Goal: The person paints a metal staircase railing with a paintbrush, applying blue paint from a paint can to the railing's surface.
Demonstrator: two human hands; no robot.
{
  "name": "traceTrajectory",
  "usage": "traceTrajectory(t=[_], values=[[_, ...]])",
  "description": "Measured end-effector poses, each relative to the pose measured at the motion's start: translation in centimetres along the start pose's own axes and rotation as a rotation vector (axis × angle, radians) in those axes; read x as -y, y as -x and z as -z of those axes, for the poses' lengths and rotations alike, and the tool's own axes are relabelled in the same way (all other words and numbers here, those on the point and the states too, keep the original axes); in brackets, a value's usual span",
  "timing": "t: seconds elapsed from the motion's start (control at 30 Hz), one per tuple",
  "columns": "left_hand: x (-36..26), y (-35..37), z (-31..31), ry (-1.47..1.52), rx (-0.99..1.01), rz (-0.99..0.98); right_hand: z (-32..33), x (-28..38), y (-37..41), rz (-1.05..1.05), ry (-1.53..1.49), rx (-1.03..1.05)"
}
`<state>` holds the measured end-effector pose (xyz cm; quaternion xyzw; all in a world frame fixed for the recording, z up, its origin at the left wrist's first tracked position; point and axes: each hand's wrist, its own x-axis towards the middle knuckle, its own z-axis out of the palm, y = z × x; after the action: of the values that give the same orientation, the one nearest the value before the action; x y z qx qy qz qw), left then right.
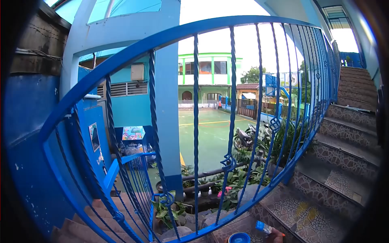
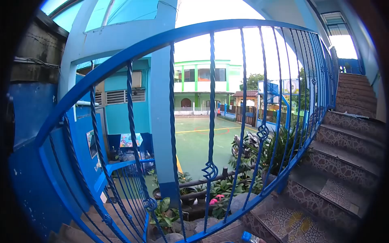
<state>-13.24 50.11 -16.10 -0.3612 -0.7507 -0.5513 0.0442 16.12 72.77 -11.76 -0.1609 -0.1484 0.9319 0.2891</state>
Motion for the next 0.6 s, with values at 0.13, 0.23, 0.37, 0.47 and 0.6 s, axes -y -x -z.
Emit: traceTrajectory(t=[0.13, 0.23, 0.37, 0.47, 0.6], values=[[-0.2, -3.9, 5.3, -0.094, -0.055, -0.075, -8.5, -0.8, -1.3, 0.187, -0.027, 0.084], [-0.7, -5.0, 9.0, -0.170, -0.088, -0.103, -18.7, -1.3, -1.1, 0.222, -0.053, 0.425], [-1.9, -6.1, 13.6, -0.274, -0.128, -0.140, -29.8, -3.7, -0.6, 0.421, -0.140, 0.659], [-3.4, -6.6, 17.1, -0.356, -0.140, -0.167, -38.6, -6.7, 0.8, 0.581, -0.086, 0.661], [-5.6, -7.8, 20.3, -0.446, -0.156, -0.206, -48.8, -8.6, 2.3, 0.734, -0.011, 0.708]])
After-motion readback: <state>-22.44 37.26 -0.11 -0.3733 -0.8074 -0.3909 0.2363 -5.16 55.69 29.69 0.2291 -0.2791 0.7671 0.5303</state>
